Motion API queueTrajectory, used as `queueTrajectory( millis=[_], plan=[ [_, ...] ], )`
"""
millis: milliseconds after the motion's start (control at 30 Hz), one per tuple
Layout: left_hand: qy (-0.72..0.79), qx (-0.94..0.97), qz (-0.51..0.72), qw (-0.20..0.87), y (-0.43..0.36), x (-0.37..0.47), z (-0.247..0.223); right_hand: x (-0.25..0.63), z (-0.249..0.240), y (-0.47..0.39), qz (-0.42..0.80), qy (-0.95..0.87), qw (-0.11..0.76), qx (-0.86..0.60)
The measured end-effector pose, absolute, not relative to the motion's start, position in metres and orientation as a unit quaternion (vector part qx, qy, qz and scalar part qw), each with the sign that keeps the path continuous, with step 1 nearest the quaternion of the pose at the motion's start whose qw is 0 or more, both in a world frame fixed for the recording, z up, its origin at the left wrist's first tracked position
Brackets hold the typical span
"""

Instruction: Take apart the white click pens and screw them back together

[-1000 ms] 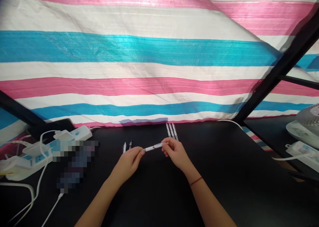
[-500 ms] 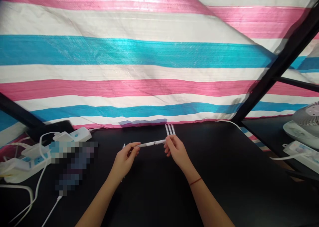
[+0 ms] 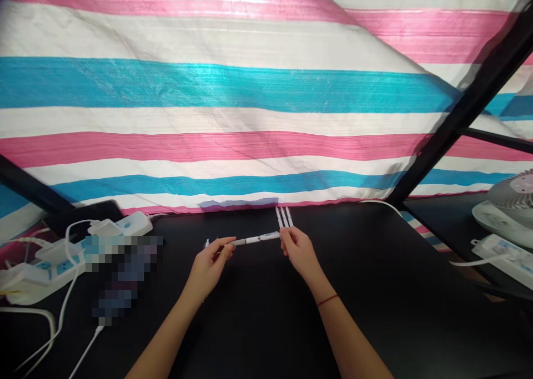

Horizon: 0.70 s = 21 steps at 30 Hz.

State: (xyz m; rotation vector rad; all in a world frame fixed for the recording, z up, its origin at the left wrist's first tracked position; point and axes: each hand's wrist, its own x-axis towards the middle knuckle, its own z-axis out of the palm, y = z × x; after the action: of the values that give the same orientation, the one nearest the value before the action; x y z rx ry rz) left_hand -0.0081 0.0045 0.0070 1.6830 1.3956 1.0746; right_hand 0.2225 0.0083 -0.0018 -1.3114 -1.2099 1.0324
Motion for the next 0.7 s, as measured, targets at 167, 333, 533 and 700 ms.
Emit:
queueTrajectory(
  millis=[167, 333, 533, 700],
  plan=[
    [0.544, 0.636, 0.416, 0.354, 0.0043, -0.0081, 0.0071, 0.2204, -0.003, 0.0095, 0.441, -0.493, 0.557, -0.502],
    [0.535, 0.631, 0.418, 0.375, 0.0053, -0.0087, 0.0036, 0.2213, -0.0013, 0.0087, 0.432, -0.496, 0.527, -0.538],
    [0.539, 0.618, 0.425, 0.385, 0.0059, -0.0079, 0.0046, 0.2234, -0.0017, 0.0085, 0.442, -0.52, 0.538, -0.494],
    [0.536, 0.6, 0.439, 0.401, 0.0059, -0.0068, 0.0074, 0.2238, -0.0029, 0.0096, 0.436, -0.498, 0.535, -0.525]
  ],
)
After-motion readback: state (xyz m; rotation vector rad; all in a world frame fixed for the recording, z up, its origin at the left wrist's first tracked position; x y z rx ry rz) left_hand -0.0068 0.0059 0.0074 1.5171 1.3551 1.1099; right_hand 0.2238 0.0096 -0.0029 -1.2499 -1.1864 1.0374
